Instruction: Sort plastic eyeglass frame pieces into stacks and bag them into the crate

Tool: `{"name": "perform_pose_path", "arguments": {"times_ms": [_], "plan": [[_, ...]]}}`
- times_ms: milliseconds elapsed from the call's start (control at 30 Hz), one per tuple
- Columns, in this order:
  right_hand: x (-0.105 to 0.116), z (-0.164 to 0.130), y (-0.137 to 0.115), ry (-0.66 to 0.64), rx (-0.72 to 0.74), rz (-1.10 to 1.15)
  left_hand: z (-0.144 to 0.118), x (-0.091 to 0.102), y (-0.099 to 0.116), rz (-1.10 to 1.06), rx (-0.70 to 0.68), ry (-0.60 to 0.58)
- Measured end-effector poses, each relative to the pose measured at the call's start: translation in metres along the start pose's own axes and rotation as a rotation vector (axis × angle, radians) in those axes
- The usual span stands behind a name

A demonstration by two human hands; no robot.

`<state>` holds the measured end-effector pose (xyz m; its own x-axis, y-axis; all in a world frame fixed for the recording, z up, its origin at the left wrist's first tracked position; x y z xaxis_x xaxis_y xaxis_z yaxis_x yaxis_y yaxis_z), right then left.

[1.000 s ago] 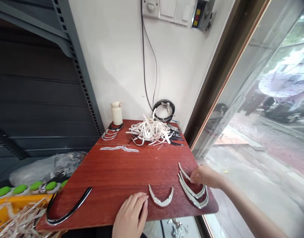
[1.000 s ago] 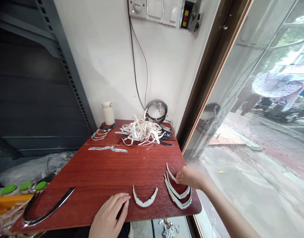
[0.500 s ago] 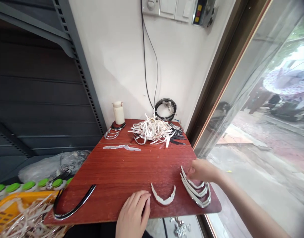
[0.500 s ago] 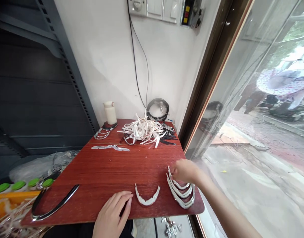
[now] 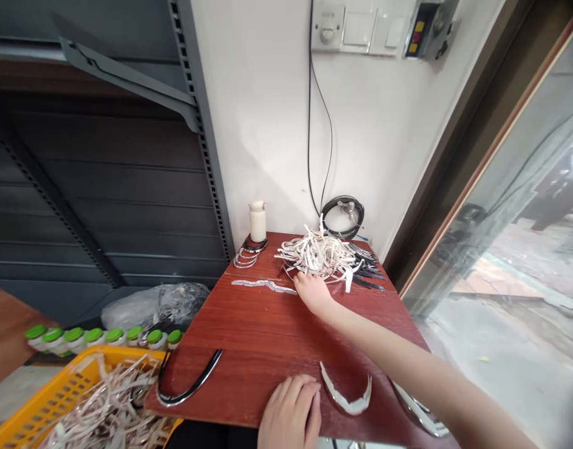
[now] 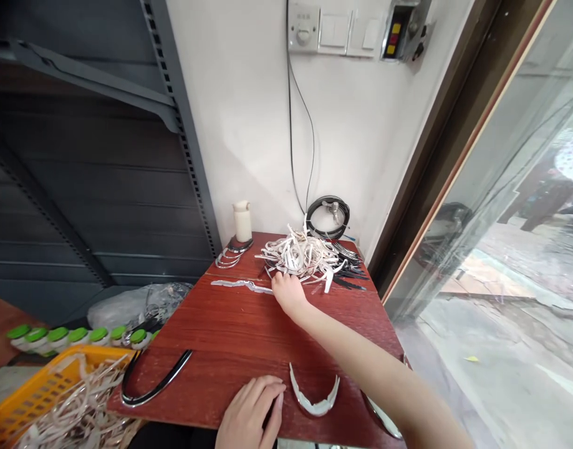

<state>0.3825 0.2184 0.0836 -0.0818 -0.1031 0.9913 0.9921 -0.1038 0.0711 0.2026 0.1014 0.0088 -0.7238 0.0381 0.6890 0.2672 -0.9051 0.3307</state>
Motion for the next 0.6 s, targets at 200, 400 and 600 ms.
{"name": "perform_pose_path", "arguments": {"times_ms": [200, 400, 600], "plan": [[0.005, 0.01, 0.006, -0.021, -0.052, 0.154, -0.005, -0.008, -0.006, -0.039, 0.003, 0.012], [0.035, -0.004, 0.021, 0.031, -0.056, 0.49, 0.0, 0.0, 0.0, -0.055, 0.019, 0.057], [0.07, -0.057, 0.063, 0.008, -0.105, 0.983, 0.003, 0.006, 0.003, -0.049, 0.027, 0.056]]}}
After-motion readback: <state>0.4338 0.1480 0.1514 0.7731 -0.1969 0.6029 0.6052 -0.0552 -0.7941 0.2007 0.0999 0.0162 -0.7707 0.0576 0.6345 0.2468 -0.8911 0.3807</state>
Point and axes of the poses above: each hand's wrist, its own z-axis towards the middle knuckle, its own x-axis out of the back of the hand, y = z × x, the point moved 4 cm from there along z, towards the middle knuckle, and after that the axes turned 2 degrees about y, right-handed, at the moved point
